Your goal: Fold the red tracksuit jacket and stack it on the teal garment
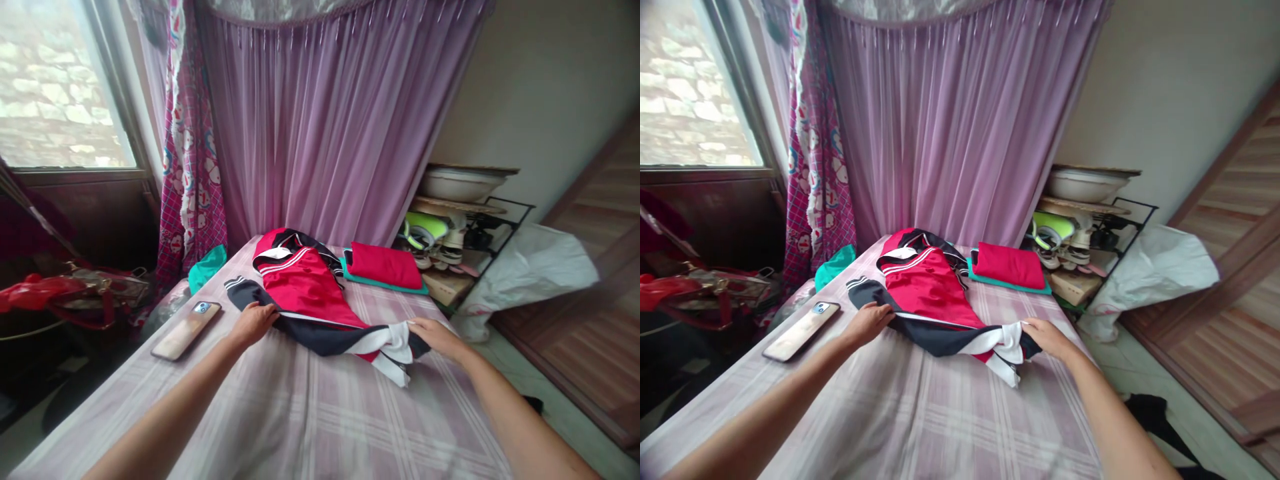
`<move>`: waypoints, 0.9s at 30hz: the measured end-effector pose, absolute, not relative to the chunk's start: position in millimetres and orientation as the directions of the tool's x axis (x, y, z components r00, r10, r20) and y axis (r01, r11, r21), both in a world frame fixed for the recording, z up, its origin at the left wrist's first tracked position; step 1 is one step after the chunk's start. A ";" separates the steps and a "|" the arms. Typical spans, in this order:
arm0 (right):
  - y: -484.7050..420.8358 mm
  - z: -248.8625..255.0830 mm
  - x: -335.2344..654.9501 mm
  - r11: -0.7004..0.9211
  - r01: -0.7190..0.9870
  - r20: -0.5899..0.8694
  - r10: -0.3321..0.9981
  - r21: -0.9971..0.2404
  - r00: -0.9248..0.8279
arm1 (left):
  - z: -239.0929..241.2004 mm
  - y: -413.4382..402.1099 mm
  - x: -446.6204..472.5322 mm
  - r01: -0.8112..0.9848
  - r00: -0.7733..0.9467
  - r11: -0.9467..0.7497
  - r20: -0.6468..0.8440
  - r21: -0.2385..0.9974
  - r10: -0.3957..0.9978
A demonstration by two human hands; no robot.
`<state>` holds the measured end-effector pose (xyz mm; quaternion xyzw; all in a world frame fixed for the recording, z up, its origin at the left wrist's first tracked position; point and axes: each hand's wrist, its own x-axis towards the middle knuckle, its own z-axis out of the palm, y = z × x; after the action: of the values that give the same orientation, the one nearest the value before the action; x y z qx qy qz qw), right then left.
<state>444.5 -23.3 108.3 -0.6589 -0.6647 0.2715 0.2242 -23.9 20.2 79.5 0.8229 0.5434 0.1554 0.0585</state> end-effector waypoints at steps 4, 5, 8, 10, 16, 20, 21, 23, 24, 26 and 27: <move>-24.6 108.5 441.5 -0.030 0.703 -0.086 0.995 -0.711 -0.045 | 94.9 16.2 -31.3 0.902 0.308 -0.351 0.194 0.253 0.931; -24.8 109.7 439.0 -0.023 0.690 -0.076 0.996 -0.724 -0.046 | 96.0 14.4 -32.0 0.914 0.280 -0.321 0.189 0.249 0.941; -22.5 111.3 430.0 0.017 0.686 -0.020 0.999 -0.728 -0.046 | 94.6 6.7 -30.3 0.945 0.213 -0.237 0.127 0.224 0.969; -19.6 108.6 423.7 0.034 0.726 -0.007 0.999 -0.687 -0.053 | 92.0 0.3 -28.1 0.950 0.223 -0.235 0.079 0.207 0.972; -26.9 101.6 400.7 0.019 0.795 -0.156 0.977 -0.607 -0.142 | 94.8 -16.6 -39.8 0.953 0.233 -0.238 0.047 0.190 0.971; -46.5 121.5 379.7 0.133 0.805 -0.250 0.910 -0.578 -0.330 | 101.8 -20.5 -55.9 0.908 0.379 -0.378 0.027 0.184 0.925; -52.1 126.6 373.8 0.168 0.822 -0.281 0.887 -0.543 -0.367 | 101.2 -20.3 -58.2 0.899 0.404 -0.402 0.025 0.174 0.914; -64.4 132.5 361.0 0.212 0.871 -0.356 0.850 -0.443 -0.388 | 95.8 -18.5 -60.1 0.893 0.424 -0.423 0.030 0.155 0.905; -70.9 132.6 354.5 0.224 0.897 -0.387 0.842 -0.382 -0.375 | 91.3 -17.1 -59.9 0.892 0.426 -0.426 0.035 0.149 0.904; -83.3 128.1 343.0 0.260 0.932 -0.402 0.848 -0.252 -0.345 | 80.9 -14.0 -58.2 0.891 0.426 -0.427 0.037 0.153 0.904; -88.2 124.4 338.9 0.294 0.936 -0.377 0.859 -0.194 -0.348 | 76.1 -12.7 -57.2 0.893 0.423 -0.422 0.026 0.158 0.906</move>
<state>338.9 -88.2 124.4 -0.5622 -0.7980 0.1924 -0.1004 -57.2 -12.7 76.1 0.8415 0.5343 0.0536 0.0599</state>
